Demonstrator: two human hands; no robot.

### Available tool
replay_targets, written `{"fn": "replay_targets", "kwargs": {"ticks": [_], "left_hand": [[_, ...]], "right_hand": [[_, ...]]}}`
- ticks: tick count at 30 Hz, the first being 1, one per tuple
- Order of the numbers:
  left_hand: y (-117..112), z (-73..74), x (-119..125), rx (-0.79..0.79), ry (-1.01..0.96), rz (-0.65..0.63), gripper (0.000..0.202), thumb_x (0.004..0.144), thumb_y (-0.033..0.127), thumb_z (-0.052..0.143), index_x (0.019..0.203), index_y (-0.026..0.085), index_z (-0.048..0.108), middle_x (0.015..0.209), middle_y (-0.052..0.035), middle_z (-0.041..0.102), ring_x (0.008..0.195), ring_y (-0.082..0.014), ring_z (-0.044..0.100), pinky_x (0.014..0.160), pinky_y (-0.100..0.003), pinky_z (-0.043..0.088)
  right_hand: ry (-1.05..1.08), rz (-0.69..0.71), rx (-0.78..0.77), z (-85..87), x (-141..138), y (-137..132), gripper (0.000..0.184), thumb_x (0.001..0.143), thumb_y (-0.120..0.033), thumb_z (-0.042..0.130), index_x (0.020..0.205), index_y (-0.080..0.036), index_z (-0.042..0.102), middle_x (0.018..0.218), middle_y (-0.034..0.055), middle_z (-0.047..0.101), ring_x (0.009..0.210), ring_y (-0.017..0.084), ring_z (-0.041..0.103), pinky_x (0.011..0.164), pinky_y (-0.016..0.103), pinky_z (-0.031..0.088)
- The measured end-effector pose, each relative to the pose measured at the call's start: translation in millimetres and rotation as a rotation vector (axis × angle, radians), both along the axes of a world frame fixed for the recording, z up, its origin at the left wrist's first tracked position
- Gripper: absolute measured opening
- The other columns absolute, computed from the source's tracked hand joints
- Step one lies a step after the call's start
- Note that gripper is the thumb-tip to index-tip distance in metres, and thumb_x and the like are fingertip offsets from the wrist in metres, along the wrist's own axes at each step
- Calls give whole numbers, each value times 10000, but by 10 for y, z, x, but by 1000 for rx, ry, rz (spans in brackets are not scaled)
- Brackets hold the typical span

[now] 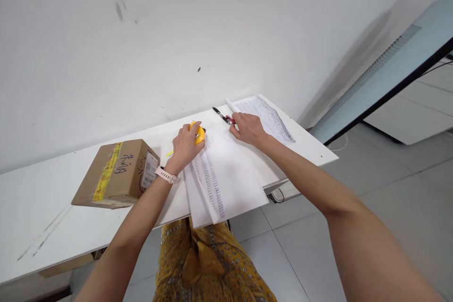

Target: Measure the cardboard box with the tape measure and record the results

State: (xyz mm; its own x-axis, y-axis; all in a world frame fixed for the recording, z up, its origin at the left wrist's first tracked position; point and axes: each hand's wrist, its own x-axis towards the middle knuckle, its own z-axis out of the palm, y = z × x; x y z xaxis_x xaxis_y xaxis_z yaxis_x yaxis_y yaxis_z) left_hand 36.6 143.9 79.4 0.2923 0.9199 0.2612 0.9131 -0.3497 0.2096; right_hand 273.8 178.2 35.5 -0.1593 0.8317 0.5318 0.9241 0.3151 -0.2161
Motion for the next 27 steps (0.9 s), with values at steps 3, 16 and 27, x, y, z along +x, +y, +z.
{"fn": "replay_targets", "kwargs": {"ticks": [3,16,27], "left_hand": [[-3,-103,40,-6,95,-47,531,834,188,591,1352,267,507,1186,-118,562,1010,-293,555,800,-405,490],[-199,-663,-247,87,-9,-344,399,885,73,439,1242,141,604,1380,-205,541,1328,-367,447,1082,-585,346],[-304,-787,-255,41,11,-504,374,918,253,525,1267,137,594,1358,-178,574,1207,-360,512,998,-513,424]], "right_hand": [[475,-17,-24,9,-108,-166,97,781,-259,508,848,-201,547,652,8,584,597,175,540,598,310,399],[1105,159,-389,-418,-829,-290,223,746,-391,661,814,-216,542,641,-48,532,584,126,521,570,276,443],[930,189,-430,-361,-802,-284,264,771,-296,609,633,-236,392,551,-64,398,530,118,377,520,269,297]]}}
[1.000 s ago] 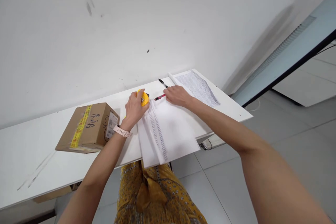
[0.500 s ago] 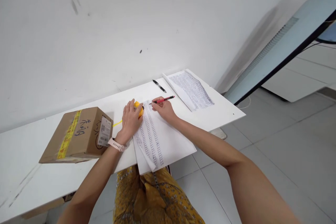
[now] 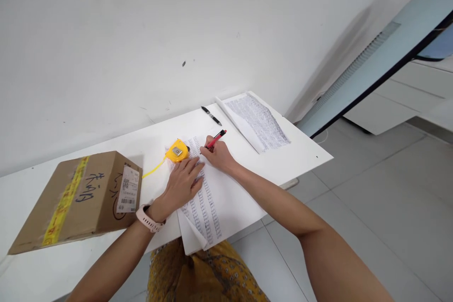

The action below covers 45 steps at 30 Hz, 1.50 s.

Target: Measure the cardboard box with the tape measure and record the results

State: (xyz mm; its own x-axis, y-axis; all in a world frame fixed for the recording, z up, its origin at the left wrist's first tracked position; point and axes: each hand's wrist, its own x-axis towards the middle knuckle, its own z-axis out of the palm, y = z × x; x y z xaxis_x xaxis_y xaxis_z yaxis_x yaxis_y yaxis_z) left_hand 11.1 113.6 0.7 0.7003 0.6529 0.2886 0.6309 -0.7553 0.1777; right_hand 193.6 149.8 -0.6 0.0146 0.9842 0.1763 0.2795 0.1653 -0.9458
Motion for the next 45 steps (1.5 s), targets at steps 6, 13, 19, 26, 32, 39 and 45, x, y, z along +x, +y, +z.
{"fn": "replay_targets", "kwargs": {"ticks": [6,13,19,26,32,39,45], "left_hand": [[-20,-19,13,55,5,9,367,915,245,541,1256,122,602,1346,-165,595,1151,-334,545,977,-493,447],[-30,-25,10,77,14,9,367,914,256,554,1253,122,602,1345,-157,600,1143,-331,547,977,-491,448],[-30,-33,8,66,7,7,357,914,253,557,1243,122,604,1341,-160,602,1156,-329,548,992,-488,440],[-28,-36,6,69,4,12,359,912,255,564,1245,127,607,1337,-154,605,1149,-329,551,984,-487,442],[-24,-51,10,71,11,14,361,914,255,559,1247,125,609,1344,-151,604,1155,-325,547,991,-484,439],[-25,-60,5,68,12,17,364,919,263,554,1261,146,598,1353,-143,597,1173,-320,541,1000,-486,431],[-27,-50,3,69,9,14,365,917,258,557,1257,135,602,1345,-151,600,1161,-322,547,986,-483,436]], "right_hand": [[-70,31,16,-12,14,-15,250,795,-281,578,646,-230,384,589,-57,385,546,114,351,518,270,274],[-87,38,-1,-7,0,-19,258,796,-286,585,650,-227,381,593,-57,380,543,111,339,515,270,260],[-106,48,8,-40,4,-7,252,802,-275,574,651,-226,379,596,-59,376,544,109,333,518,271,253],[-104,34,-8,-45,6,-14,248,791,-260,574,646,-227,376,600,-61,352,549,110,319,518,270,241],[-104,23,-14,-31,9,-16,243,794,-260,569,651,-228,375,603,-60,356,562,115,326,533,273,258],[-101,32,-14,-29,1,-17,252,786,-266,574,647,-230,368,599,-61,348,556,115,320,531,276,251],[-104,8,-38,-34,6,-10,233,779,-258,571,655,-232,375,582,-64,356,552,117,332,538,276,262]]}}
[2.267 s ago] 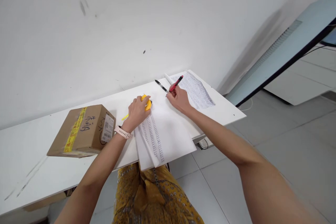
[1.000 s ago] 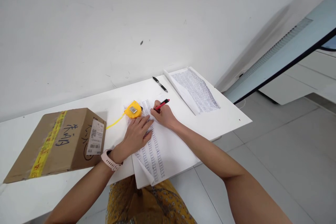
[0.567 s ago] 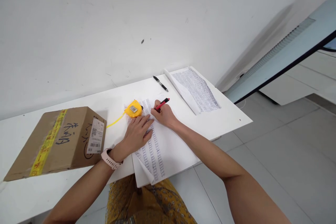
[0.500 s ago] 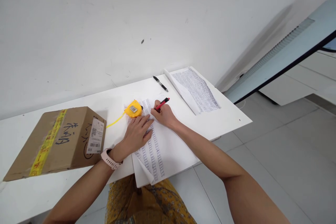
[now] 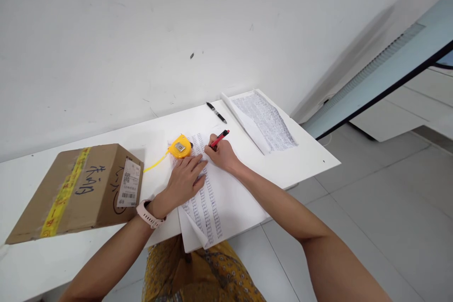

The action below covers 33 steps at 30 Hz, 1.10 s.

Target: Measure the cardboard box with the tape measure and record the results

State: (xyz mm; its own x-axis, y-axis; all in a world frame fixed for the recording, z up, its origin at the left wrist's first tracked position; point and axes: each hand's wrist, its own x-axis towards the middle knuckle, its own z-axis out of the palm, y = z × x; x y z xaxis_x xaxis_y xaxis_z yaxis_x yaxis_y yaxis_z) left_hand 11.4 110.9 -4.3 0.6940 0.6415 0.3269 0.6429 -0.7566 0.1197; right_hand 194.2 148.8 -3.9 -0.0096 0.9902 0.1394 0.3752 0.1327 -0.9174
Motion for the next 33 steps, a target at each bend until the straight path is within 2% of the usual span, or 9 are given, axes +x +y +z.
{"fn": "replay_targets", "kwargs": {"ticks": [14,33], "left_hand": [[-1,-4,4,-19,-9,3,361,918,252,542,1264,164,595,1342,-152,599,1176,-323,542,981,-502,437],[1,0,3,-9,-8,0,357,915,248,548,1252,143,599,1341,-160,600,1157,-320,549,980,-488,442]], "right_hand": [[-26,-16,-8,16,11,-5,226,775,-264,561,663,-237,366,563,-65,353,544,122,339,537,275,266],[-59,-41,6,15,13,5,224,773,-254,551,664,-241,356,542,-69,359,525,123,345,533,276,261]]}}
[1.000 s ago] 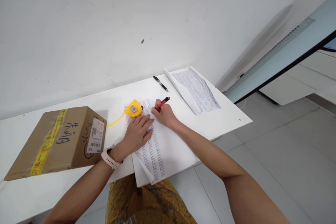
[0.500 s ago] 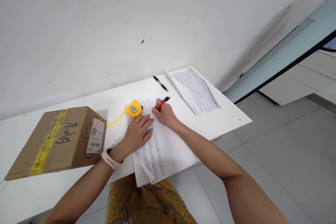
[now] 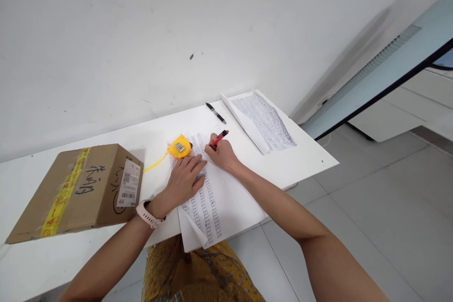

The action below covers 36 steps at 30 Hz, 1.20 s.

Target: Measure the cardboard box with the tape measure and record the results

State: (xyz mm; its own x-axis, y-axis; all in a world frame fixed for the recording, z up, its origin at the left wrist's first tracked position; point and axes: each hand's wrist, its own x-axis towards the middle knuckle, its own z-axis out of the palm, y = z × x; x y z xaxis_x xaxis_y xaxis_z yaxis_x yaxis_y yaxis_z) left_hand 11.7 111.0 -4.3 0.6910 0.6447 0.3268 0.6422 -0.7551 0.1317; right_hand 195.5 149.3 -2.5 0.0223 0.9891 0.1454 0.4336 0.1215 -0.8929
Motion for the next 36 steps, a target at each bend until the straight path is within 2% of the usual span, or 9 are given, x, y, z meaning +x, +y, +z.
{"fn": "replay_targets", "kwargs": {"ticks": [7,11,15,19,22,26,30,33,36], "left_hand": [[3,-11,3,-22,-26,-2,363,907,234,552,1263,174,592,1340,-158,596,1172,-320,548,982,-506,439],[-8,9,-13,15,-89,-17,295,902,204,550,1186,181,621,1264,-135,642,1116,-297,574,955,-472,455],[-10,71,-39,164,-288,217,242,922,183,518,1146,190,607,1212,-129,649,1151,-302,555,962,-472,435],[101,53,-69,165,-331,447,634,865,332,653,1407,141,386,1457,-223,441,1342,-388,397,1048,-558,358],[244,-12,-109,78,-341,508,828,821,328,712,1483,135,254,1369,-214,522,1267,-385,484,1014,-558,394],[263,36,-151,5,-431,496,771,805,270,720,1448,167,307,1173,-145,629,1072,-321,606,920,-509,478],[-173,302,-138,-109,-658,417,766,785,291,742,1421,219,322,1225,-125,593,1126,-272,598,947,-442,492],[-679,494,-152,-313,-852,363,790,793,334,739,1430,255,278,1195,-96,604,1076,-228,629,944,-404,502],[-1132,619,-242,-408,-969,348,773,809,396,717,1428,263,274,1178,-94,605,1049,-220,634,915,-389,521]], "right_hand": [[5,-17,-2,6,-9,3,233,783,-275,557,665,-239,360,558,-62,377,530,124,356,531,272,282],[-60,-72,135,9,40,-5,161,851,-294,528,733,-233,437,649,-26,476,600,148,441,580,284,349],[-303,36,351,-48,134,27,142,897,-212,464,941,-238,597,933,58,587,883,216,537,756,335,425],[-565,42,382,-153,147,93,405,854,-32,375,1066,-223,663,958,103,620,913,251,509,766,359,411],[-610,37,405,-226,126,129,514,824,21,352,1185,-203,641,970,114,644,931,257,518,794,367,407],[-505,8,414,-233,111,126,401,892,-90,367,1156,-200,647,964,123,657,946,273,542,829,395,429],[-179,-38,379,79,37,-44,325,963,-306,386,1108,-192,654,1028,132,673,1001,274,566,899,427,435],[166,241,99,515,-98,-323,416,975,-473,376,1079,-196,669,1019,109,681,962,237,605,826,383,474],[261,553,-112,922,-280,-634,406,913,-539,501,985,-195,704,956,84,672,848,196,604,721,327,468]]}}
